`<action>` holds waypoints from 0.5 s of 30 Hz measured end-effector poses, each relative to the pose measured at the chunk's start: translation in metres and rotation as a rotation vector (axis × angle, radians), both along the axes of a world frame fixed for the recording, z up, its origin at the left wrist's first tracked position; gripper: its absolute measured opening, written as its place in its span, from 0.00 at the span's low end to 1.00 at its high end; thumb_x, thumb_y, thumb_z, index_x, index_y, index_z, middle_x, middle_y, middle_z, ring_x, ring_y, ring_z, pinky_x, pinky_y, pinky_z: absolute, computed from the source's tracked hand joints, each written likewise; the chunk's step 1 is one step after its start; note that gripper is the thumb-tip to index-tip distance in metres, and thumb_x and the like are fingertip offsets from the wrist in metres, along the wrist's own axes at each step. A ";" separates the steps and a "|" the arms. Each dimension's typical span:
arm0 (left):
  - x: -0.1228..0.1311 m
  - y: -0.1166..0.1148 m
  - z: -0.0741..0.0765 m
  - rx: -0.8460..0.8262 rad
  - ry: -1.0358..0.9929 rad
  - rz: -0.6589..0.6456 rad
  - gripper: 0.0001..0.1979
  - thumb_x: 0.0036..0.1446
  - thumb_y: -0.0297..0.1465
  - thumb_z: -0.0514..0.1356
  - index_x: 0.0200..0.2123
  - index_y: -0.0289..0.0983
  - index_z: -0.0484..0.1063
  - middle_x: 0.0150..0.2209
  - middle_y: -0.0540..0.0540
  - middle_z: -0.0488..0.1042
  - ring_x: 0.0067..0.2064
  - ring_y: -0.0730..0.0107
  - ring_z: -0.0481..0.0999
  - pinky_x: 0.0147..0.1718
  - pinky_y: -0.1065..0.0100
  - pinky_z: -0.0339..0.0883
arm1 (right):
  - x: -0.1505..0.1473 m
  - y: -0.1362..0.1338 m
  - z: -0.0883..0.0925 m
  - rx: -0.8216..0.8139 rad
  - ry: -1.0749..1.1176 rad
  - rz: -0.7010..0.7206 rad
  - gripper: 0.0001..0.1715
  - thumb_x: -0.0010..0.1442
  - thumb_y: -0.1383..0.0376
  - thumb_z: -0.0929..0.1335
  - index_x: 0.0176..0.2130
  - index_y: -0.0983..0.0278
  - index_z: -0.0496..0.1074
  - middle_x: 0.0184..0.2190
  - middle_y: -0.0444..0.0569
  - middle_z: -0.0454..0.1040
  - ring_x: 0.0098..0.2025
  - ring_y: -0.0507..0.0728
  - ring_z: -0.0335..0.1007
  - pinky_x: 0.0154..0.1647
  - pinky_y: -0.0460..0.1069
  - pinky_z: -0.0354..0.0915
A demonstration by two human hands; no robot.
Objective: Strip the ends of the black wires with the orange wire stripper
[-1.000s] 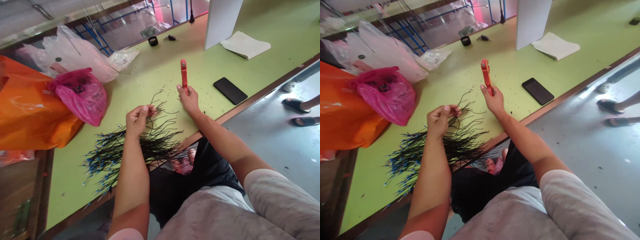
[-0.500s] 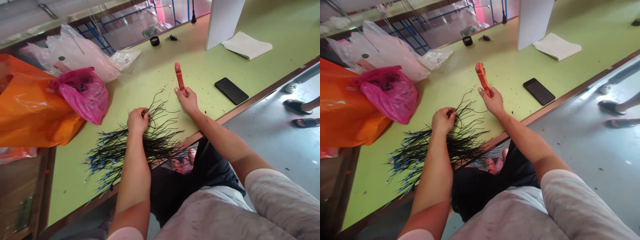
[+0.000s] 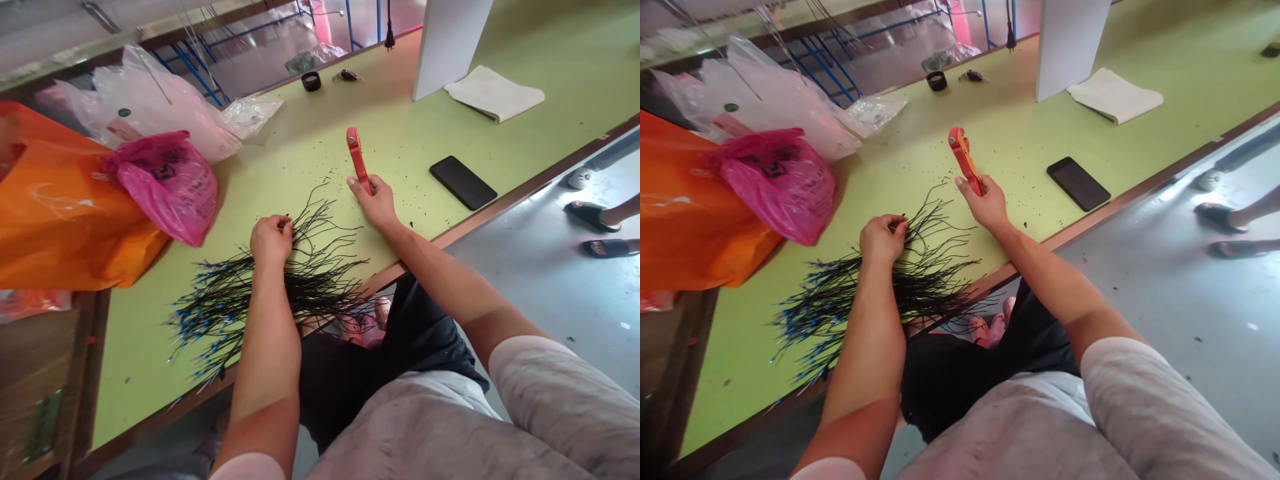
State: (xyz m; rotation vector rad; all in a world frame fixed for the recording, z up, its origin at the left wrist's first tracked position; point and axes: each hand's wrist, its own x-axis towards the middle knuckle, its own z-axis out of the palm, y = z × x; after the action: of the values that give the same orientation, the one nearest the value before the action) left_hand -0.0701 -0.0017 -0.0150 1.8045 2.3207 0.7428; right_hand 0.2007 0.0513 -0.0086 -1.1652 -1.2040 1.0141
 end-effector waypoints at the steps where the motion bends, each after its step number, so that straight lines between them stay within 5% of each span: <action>1: 0.001 0.000 0.001 0.012 0.004 0.003 0.12 0.65 0.34 0.62 0.45 0.41 0.85 0.45 0.36 0.83 0.47 0.45 0.80 0.56 0.46 0.75 | 0.000 0.000 0.000 0.001 -0.005 0.003 0.40 0.56 0.26 0.75 0.36 0.56 0.68 0.31 0.42 0.67 0.34 0.55 0.63 0.39 0.55 0.66; 7: 0.009 0.001 0.003 0.079 0.033 -0.055 0.13 0.67 0.36 0.61 0.47 0.43 0.86 0.50 0.37 0.82 0.53 0.45 0.78 0.59 0.47 0.74 | 0.001 0.002 -0.004 0.011 -0.046 0.015 0.38 0.59 0.28 0.74 0.36 0.57 0.67 0.31 0.42 0.67 0.36 0.56 0.65 0.40 0.55 0.66; 15: 0.018 0.004 0.004 -0.054 0.062 -0.055 0.13 0.69 0.35 0.61 0.45 0.43 0.87 0.50 0.33 0.81 0.56 0.37 0.76 0.58 0.43 0.73 | -0.002 0.001 -0.004 0.015 -0.108 0.005 0.40 0.57 0.26 0.74 0.38 0.57 0.70 0.31 0.42 0.69 0.34 0.56 0.66 0.40 0.55 0.66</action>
State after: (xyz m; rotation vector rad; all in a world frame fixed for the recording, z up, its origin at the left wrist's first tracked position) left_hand -0.0520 0.0019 -0.0110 1.8854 2.2953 0.6185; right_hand 0.1983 0.0520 -0.0122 -1.2187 -1.2973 0.9546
